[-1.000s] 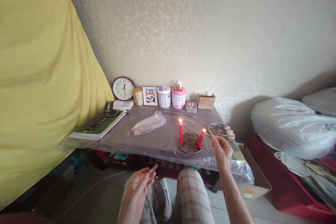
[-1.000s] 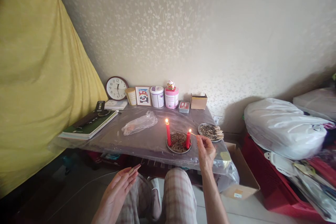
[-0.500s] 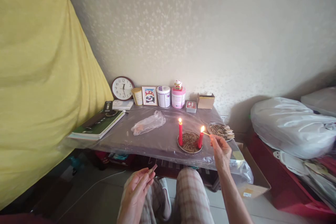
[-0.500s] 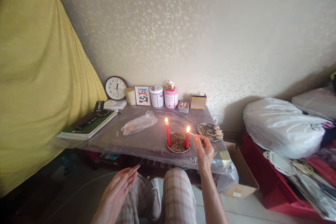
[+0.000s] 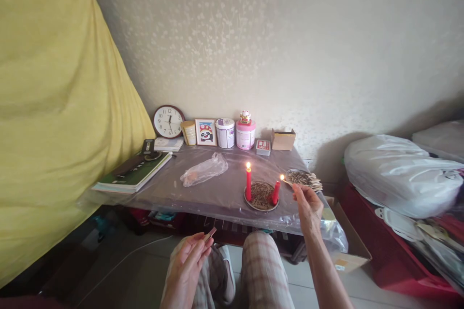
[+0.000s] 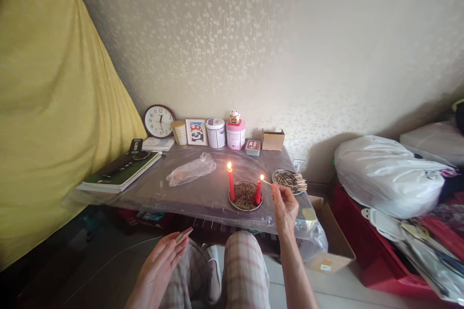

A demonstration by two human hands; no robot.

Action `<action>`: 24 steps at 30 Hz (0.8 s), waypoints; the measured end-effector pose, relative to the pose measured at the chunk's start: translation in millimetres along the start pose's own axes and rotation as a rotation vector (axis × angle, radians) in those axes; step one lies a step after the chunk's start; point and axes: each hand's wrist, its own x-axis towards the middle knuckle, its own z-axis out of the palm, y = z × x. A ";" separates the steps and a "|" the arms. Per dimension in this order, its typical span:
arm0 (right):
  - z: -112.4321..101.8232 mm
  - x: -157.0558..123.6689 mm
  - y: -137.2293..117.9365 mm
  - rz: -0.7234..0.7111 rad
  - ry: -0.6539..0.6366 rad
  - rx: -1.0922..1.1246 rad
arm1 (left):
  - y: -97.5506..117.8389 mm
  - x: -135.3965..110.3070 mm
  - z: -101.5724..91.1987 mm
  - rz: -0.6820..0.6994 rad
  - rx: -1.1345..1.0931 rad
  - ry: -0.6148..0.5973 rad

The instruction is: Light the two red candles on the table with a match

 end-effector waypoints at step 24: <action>-86.4 57.7 -78.5 -0.146 -0.024 0.032 | -4.3 6.5 -1.1 -0.054 0.003 -0.017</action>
